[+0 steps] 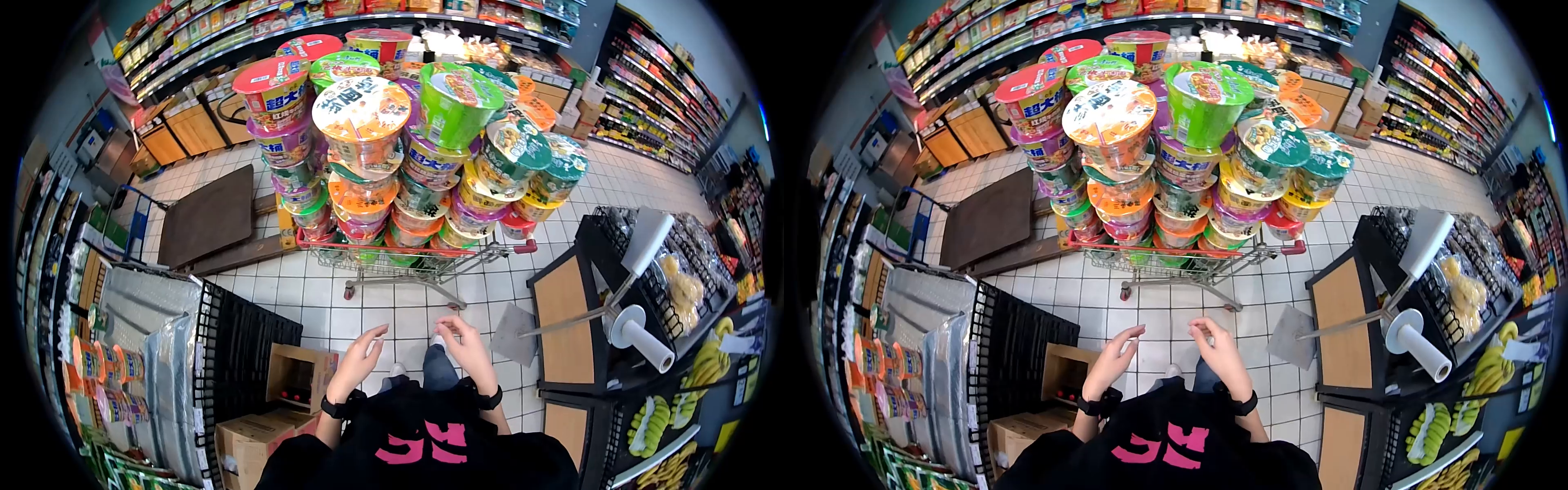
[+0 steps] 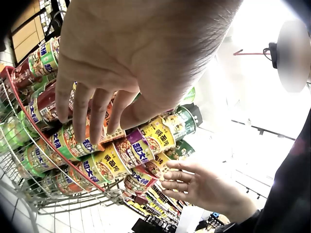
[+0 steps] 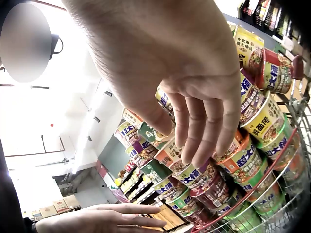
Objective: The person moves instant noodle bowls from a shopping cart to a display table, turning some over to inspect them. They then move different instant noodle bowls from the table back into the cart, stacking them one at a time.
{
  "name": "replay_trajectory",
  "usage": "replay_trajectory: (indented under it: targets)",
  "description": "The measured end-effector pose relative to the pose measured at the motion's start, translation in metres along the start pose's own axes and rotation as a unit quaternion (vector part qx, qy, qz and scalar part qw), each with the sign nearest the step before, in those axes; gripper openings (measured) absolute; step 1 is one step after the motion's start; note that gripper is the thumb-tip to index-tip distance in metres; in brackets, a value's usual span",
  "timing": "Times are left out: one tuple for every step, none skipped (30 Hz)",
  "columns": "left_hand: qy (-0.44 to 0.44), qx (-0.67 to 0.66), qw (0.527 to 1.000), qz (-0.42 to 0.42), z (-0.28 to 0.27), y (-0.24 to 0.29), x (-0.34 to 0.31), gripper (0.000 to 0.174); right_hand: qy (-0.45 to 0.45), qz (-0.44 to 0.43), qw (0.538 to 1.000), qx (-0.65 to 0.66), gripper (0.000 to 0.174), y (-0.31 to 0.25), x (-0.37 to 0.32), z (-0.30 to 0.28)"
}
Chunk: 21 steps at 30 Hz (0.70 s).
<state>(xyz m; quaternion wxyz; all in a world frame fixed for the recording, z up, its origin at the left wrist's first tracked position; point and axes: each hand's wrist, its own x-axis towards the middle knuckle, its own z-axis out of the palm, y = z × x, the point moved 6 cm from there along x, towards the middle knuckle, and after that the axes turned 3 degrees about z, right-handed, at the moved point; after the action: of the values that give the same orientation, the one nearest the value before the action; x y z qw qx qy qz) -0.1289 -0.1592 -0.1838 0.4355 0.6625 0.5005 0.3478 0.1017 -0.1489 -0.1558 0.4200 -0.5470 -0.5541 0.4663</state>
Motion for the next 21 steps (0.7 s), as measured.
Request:
replay_trajectory:
  targets:
    - [-0.002, -0.006, 1.000, 0.007, 0.006, -0.004, -0.008, 0.033, -0.001, 0.014, 1.000, -0.018, 0.018, 0.011, -0.012, -0.001]
    - [-0.003, -0.002, 1.000, 0.014, 0.002, -0.006, -0.009, 0.034, -0.003, 0.024, 0.999, -0.028, 0.018, 0.018, -0.012, 0.002]
    - [-0.002, -0.029, 1.000, 0.000, 0.023, -0.004, -0.027, 0.034, -0.011, 0.043, 0.998, -0.050, 0.018, 0.022, -0.035, -0.012]
    - [-0.006, 0.000, 1.000, 0.020, 0.026, 0.000, -0.031, 0.034, 0.000, 0.045, 0.997, -0.059, 0.018, 0.023, -0.044, -0.015]
    - [-0.014, 0.062, 0.997, 0.049, -0.002, 0.005, -0.020, 0.035, 0.017, 0.032, 0.999, -0.038, 0.018, 0.020, -0.032, 0.003]
    - [-0.004, 0.036, 0.999, 0.037, 0.021, 0.008, -0.035, 0.035, 0.003, 0.044, 0.997, -0.062, 0.018, 0.025, -0.049, -0.014]
    - [0.001, 0.026, 0.999, 0.040, 0.015, 0.011, -0.038, 0.035, -0.006, 0.034, 0.998, -0.057, 0.018, 0.025, -0.047, -0.008]
    - [-0.002, 0.031, 0.999, 0.045, -0.005, 0.014, -0.033, 0.036, -0.009, 0.023, 0.999, -0.036, 0.018, 0.022, -0.038, 0.009]
    - [0.017, 0.010, 0.999, 0.042, 0.012, 0.015, -0.041, 0.035, -0.024, 0.021, 0.998, -0.056, 0.018, 0.023, -0.042, -0.003]
    - [0.027, 0.012, 0.999, 0.041, 0.010, 0.016, -0.047, 0.035, -0.037, 0.015, 0.998, -0.058, 0.018, 0.018, -0.040, 0.004]
    - [0.029, 0.031, 0.999, 0.032, -0.003, 0.017, -0.049, 0.035, -0.041, 0.012, 0.998, -0.049, 0.019, 0.015, -0.036, 0.019]
    - [0.059, 0.030, 0.998, 0.021, 0.005, 0.019, -0.055, 0.035, -0.062, 0.001, 0.996, -0.063, 0.019, 0.014, -0.032, 0.016]
    - [0.074, 0.032, 0.997, 0.021, 0.005, 0.020, -0.062, 0.035, -0.090, -0.007, 0.994, -0.069, 0.019, 0.013, -0.029, 0.024]
    - [0.071, 0.032, 0.997, 0.008, 0.006, 0.016, -0.070, 0.035, -0.105, -0.005, 0.992, -0.071, 0.019, 0.016, -0.031, 0.033]
    - [0.102, 0.035, 0.994, -0.007, 0.006, 0.015, -0.078, 0.035, -0.148, -0.023, 0.986, -0.075, 0.019, 0.012, -0.024, 0.046]
    - [0.117, 0.038, 0.992, -0.013, 0.005, 0.018, -0.088, 0.035, -0.164, -0.029, 0.983, -0.074, 0.019, 0.007, -0.026, 0.052]
    - [0.107, 0.018, 0.994, -0.018, 0.018, 0.022, -0.092, 0.035, -0.164, -0.032, 0.982, -0.085, 0.020, 0.004, -0.032, 0.043]
    - [0.129, 0.027, 0.991, -0.030, 0.007, 0.022, -0.109, 0.035, -0.193, -0.060, 0.977, -0.074, 0.020, -0.004, -0.030, 0.066]
    - [0.137, 0.034, 0.989, -0.040, 0.008, 0.024, -0.119, 0.036, -0.207, -0.061, 0.974, -0.064, 0.021, -0.004, -0.034, 0.073]
    - [0.137, 0.029, 0.989, -0.042, 0.012, 0.020, -0.122, 0.036, -0.208, -0.057, 0.974, -0.068, 0.021, -0.003, -0.038, 0.072]
    - [0.159, 0.038, 0.985, -0.053, 0.017, 0.011, -0.139, 0.035, -0.238, -0.065, 0.967, -0.061, 0.021, -0.002, -0.046, 0.083]
